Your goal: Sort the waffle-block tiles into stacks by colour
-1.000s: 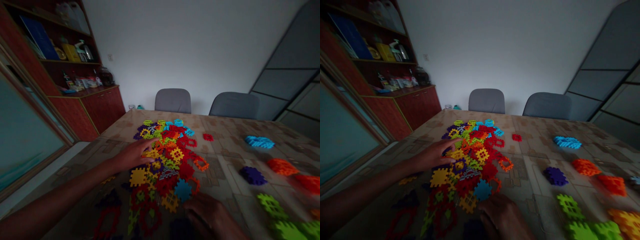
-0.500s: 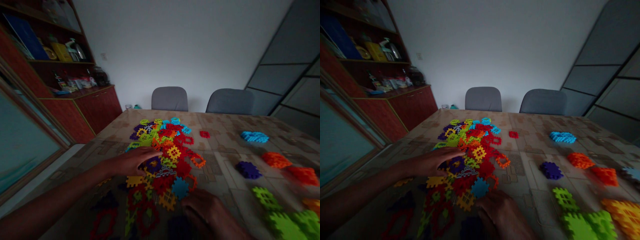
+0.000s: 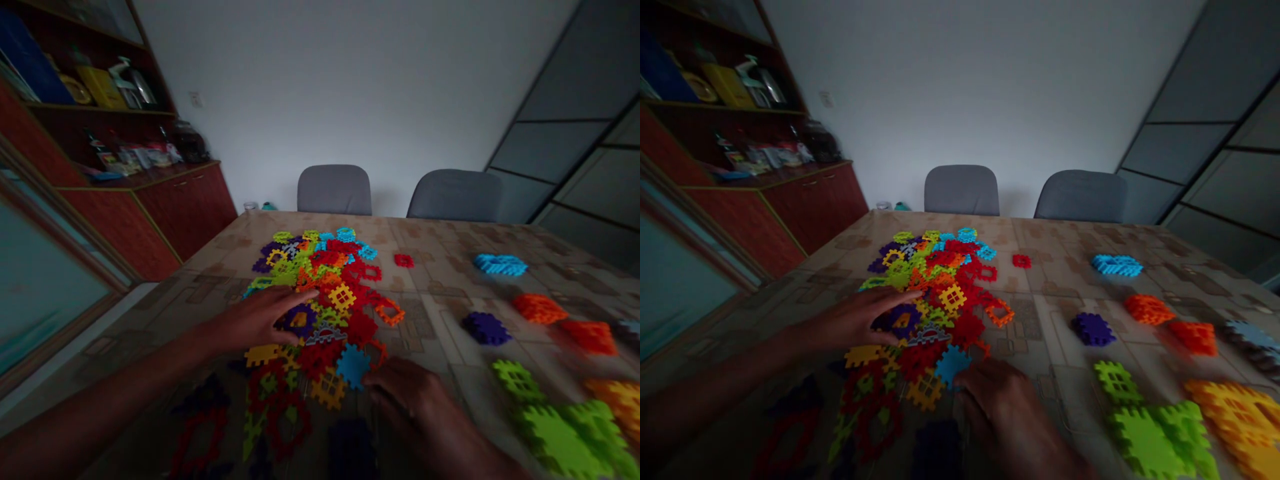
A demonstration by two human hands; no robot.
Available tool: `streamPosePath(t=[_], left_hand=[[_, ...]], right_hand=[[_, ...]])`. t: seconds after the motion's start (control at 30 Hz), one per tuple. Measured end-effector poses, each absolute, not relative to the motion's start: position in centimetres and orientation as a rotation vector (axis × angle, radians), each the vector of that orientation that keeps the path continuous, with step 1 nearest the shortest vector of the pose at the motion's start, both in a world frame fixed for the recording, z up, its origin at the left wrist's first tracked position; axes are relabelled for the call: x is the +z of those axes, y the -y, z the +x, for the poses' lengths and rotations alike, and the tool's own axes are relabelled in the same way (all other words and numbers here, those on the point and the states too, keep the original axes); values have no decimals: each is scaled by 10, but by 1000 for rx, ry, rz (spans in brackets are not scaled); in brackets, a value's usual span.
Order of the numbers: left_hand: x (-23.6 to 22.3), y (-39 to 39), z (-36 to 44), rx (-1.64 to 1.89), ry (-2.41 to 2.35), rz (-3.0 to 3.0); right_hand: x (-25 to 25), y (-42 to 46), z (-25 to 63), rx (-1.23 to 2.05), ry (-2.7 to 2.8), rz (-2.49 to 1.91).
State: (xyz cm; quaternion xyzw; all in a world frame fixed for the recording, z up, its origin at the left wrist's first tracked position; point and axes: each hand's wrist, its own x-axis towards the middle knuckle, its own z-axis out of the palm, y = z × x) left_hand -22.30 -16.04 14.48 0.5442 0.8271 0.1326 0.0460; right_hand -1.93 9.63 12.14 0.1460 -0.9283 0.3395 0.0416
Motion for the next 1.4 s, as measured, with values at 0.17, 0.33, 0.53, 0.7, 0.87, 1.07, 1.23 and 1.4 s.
streamPosePath(t=[0.17,0.33,0.53,0.7,0.87,1.07,1.23,1.4], left_hand=[[137,166,-166,532,-2637,1622],[132,168,-149,650,-2764,1521],[121,165,-159,581,-2810,1375],[110,155,-150,550,-2790,1340],[105,154,-144,559,-2840,1297],[106,161,-142,593,-2884,1270],[118,156,-113,705,-2819,1392],[126,140,-79,625,-2643,1630]], right_hand=[[124,-101,-21,1047,2807,292],[122,-102,-21,1063,2801,286],[120,-98,-21,1063,2825,325],[118,-98,-21,1062,2845,350],[117,-99,-21,1050,2846,376],[118,-103,-22,1003,2858,343],[120,-111,-24,957,2827,274],[121,-115,-25,903,2831,229]])
